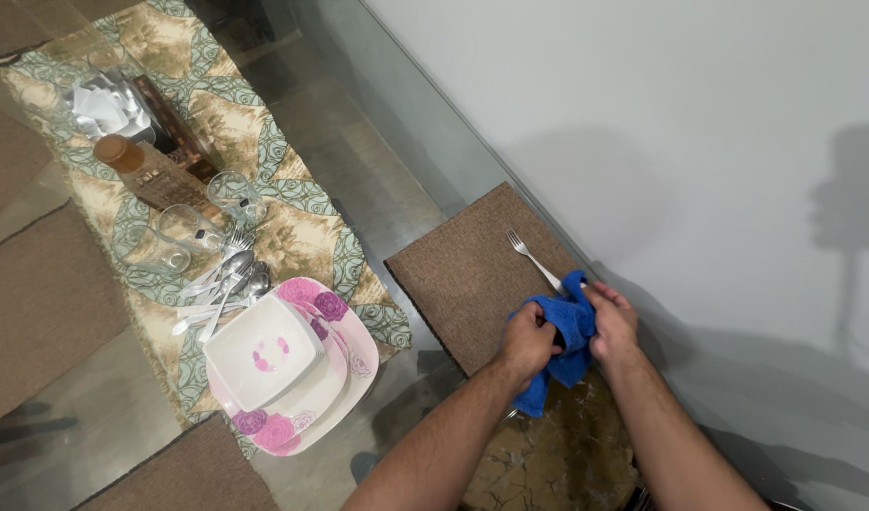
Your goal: Wiping a dining table and cleaning forks and spoons with a blue cloth.
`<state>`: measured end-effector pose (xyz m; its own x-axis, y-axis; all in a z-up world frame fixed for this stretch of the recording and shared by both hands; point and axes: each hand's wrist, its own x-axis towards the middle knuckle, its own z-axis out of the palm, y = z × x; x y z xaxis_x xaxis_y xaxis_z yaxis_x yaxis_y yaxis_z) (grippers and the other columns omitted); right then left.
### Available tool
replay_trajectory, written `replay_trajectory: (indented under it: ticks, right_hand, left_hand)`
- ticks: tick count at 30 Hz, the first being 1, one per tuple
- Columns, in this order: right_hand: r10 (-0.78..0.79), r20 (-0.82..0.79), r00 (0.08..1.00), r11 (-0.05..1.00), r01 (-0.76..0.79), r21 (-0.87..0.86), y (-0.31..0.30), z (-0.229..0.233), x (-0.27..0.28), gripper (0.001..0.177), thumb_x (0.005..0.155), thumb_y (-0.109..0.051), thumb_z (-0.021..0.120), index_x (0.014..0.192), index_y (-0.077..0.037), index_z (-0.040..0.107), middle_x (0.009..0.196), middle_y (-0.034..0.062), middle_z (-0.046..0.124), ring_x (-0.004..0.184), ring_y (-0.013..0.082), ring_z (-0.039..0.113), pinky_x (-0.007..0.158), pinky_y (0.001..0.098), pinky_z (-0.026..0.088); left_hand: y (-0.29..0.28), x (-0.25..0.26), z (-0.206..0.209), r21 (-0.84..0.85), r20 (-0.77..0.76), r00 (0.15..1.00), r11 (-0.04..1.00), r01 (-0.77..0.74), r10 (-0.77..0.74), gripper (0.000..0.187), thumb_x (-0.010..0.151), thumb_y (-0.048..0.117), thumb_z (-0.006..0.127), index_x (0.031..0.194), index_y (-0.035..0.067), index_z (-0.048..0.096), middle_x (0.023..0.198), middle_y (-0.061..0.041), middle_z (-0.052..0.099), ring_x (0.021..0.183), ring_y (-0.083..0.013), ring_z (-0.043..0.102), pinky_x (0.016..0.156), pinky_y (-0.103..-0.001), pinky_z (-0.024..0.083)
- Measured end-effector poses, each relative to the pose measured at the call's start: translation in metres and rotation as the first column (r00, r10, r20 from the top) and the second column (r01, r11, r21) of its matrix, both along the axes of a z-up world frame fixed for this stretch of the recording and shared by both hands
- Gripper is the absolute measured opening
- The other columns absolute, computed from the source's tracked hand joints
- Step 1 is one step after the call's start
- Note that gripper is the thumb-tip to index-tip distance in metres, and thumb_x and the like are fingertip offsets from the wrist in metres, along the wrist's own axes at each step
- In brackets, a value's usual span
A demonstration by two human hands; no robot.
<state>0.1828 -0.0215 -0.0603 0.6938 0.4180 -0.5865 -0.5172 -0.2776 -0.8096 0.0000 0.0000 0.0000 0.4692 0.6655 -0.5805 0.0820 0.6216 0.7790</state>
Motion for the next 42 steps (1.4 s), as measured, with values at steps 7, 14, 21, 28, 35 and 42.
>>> replay_trajectory:
  ticks: [7, 14, 21, 28, 35, 42]
  right_hand:
    - [-0.167, 0.132, 0.977, 0.979, 0.148, 0.142, -0.013, -0.014, 0.010, 0.025, 0.094, 0.000, 0.065, 0.119, -0.002, 0.066, 0.116, 0.0090, 0.072, 0.103, 0.0194, 0.070, 0.090, 0.0338, 0.061]
    - [-0.210, 0.118, 0.971, 0.974, 0.196, 0.116, -0.037, -0.019, -0.001, 0.023, 0.098, 0.001, 0.060, 0.121, -0.001, 0.063, 0.115, 0.0111, 0.070, 0.102, 0.0214, 0.069, 0.090, 0.0372, 0.060]
    - [-0.256, -0.009, 0.967, 0.937, 0.250, 0.242, -0.059, 0.039, -0.031, 0.027, 0.099, 0.002, 0.058, 0.125, -0.003, 0.055, 0.113, 0.0098, 0.068, 0.101, 0.0207, 0.069, 0.090, 0.0392, 0.061]
    - [-0.068, -0.108, 0.992, 0.925, 0.104, 0.365, -0.075, 0.120, -0.075, 0.026, 0.102, -0.002, 0.049, 0.127, -0.006, 0.058, 0.113, 0.0086, 0.068, 0.101, 0.0207, 0.069, 0.091, 0.0399, 0.060]
    - [0.142, -0.277, 0.950, 0.865, 0.016, 0.501, -0.065, 0.179, -0.135, 0.027, 0.106, -0.016, 0.044, 0.122, -0.003, 0.061, 0.115, 0.0137, 0.069, 0.104, 0.0283, 0.069, 0.095, 0.0450, 0.057]
    - [0.466, -0.354, 0.811, 0.702, -0.096, 0.706, -0.082, 0.205, -0.229, 0.039, 0.107, -0.040, 0.052, 0.124, -0.007, 0.062, 0.125, 0.0190, 0.069, 0.110, 0.0375, 0.066, 0.091, 0.0533, 0.055]
  left_hand:
    - [0.000, -0.006, 0.021, 0.031, -0.014, 0.998, 0.998, 0.054, -0.054, 0.022, 0.097, 0.004, 0.054, 0.118, 0.002, 0.060, 0.105, -0.010, 0.067, 0.091, -0.0213, 0.070, 0.073, -0.034, 0.062]
    - [-0.004, -0.017, 0.015, 0.023, -0.024, 0.999, 0.999, 0.048, -0.048, 0.016, 0.094, 0.008, 0.058, 0.109, 0.003, 0.059, 0.098, -0.009, 0.065, 0.085, -0.0194, 0.066, 0.071, -0.035, 0.058]
    - [-0.012, -0.039, 0.035, 0.079, 0.140, 0.989, 0.996, 0.041, -0.051, 0.009, 0.094, 0.011, 0.061, 0.100, 0.004, 0.060, 0.092, -0.004, 0.063, 0.081, -0.0138, 0.062, 0.067, -0.030, 0.055]
    - [-0.024, -0.109, 0.113, 0.179, 0.414, 0.909, 0.984, -0.025, -0.052, 0.007, 0.097, 0.010, 0.061, 0.103, 0.007, 0.061, 0.086, 0.000, 0.063, 0.077, -0.0083, 0.059, 0.069, -0.025, 0.050]
    - [-0.040, -0.220, 0.193, 0.520, 0.325, 0.931, 0.854, -0.028, -0.167, 0.015, 0.090, 0.004, 0.070, 0.097, 0.004, 0.057, 0.104, 0.000, 0.053, 0.095, -0.0093, 0.055, 0.081, -0.025, 0.047]
    - [-0.070, -0.313, 0.220, 0.424, 0.507, 0.862, 0.872, -0.244, -0.006, 0.012, 0.093, 0.002, 0.067, 0.103, 0.003, 0.061, 0.114, -0.002, 0.057, 0.110, -0.0133, 0.058, 0.099, -0.028, 0.048]
